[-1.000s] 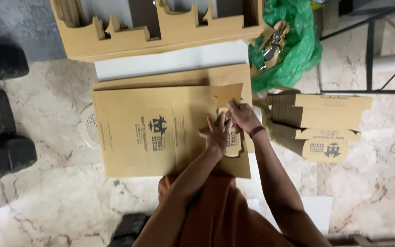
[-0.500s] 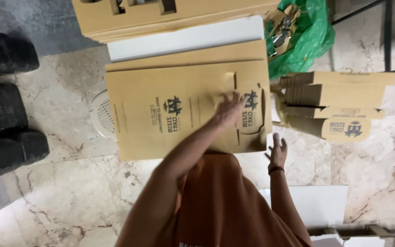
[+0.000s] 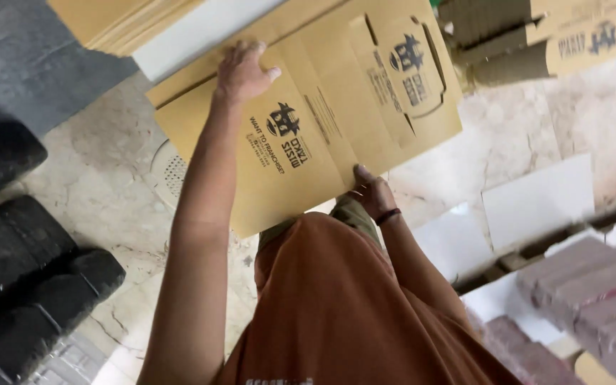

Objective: Preparing and sorting flat cardboard box inserts by removing waste material from die-cuts and stacking them.

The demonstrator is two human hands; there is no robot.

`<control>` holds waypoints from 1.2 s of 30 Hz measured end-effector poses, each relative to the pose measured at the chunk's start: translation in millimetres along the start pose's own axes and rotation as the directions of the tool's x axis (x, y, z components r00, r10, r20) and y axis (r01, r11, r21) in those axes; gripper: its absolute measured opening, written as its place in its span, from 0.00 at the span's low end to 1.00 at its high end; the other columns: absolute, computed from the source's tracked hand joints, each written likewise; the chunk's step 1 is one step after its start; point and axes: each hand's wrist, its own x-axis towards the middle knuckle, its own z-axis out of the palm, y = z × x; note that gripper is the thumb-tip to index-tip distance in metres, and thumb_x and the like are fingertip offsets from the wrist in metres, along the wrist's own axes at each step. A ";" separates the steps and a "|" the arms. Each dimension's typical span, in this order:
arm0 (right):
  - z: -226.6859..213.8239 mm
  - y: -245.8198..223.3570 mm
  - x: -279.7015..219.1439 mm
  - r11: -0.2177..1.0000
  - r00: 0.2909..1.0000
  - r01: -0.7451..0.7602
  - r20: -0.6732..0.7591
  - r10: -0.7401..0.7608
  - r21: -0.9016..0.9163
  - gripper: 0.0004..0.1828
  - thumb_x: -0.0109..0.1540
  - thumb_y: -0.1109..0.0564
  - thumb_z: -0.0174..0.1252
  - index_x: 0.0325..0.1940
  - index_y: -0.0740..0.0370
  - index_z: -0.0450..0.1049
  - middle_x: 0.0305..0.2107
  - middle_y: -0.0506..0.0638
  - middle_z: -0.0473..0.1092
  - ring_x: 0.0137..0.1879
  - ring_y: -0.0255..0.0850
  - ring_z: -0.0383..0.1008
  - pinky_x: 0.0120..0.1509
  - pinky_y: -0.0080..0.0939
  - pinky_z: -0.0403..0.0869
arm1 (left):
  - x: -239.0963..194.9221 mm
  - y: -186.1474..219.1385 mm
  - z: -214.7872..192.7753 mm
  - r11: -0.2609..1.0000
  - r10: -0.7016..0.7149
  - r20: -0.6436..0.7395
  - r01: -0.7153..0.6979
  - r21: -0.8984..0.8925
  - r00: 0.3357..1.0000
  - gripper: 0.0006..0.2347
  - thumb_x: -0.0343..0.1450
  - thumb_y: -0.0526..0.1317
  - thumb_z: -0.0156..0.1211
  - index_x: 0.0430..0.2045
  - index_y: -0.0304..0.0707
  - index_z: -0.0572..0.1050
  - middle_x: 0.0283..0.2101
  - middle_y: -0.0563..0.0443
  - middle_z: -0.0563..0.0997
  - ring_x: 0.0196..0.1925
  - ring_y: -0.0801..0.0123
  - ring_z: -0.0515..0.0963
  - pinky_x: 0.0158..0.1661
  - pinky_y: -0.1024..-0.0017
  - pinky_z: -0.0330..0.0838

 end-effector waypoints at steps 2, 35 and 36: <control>19.6 10.3 -19.5 0.852 0.943 -0.305 0.262 0.207 0.426 0.10 0.62 0.55 0.61 0.27 0.49 0.71 0.11 0.36 0.55 0.16 0.31 0.53 0.29 0.32 0.60 | -18.0 27.1 -21.5 0.984 -0.176 0.227 0.168 0.056 0.958 0.38 0.75 0.55 0.55 0.74 0.51 0.36 0.78 0.39 0.37 0.80 0.51 0.37 0.74 0.40 0.34; -5.4 30.5 -1.6 0.996 0.996 0.088 -0.022 -0.088 0.011 0.31 0.59 0.40 0.72 0.46 0.72 0.76 0.28 0.56 0.68 0.30 0.57 0.80 0.44 0.67 0.82 | -44.2 154.4 120.6 0.748 0.158 0.438 -0.397 0.532 0.885 0.53 0.60 0.36 0.79 0.76 0.68 0.43 0.78 0.38 0.28 0.74 0.17 0.34 0.53 0.13 0.57; -8.7 29.9 2.2 0.996 0.996 0.090 -0.021 -0.089 0.013 0.31 0.59 0.40 0.72 0.46 0.72 0.76 0.28 0.56 0.68 0.30 0.57 0.80 0.44 0.67 0.82 | -54.0 159.4 120.6 0.746 0.159 0.437 -0.398 0.534 0.885 0.53 0.60 0.36 0.79 0.76 0.68 0.43 0.78 0.38 0.28 0.74 0.17 0.34 0.53 0.13 0.57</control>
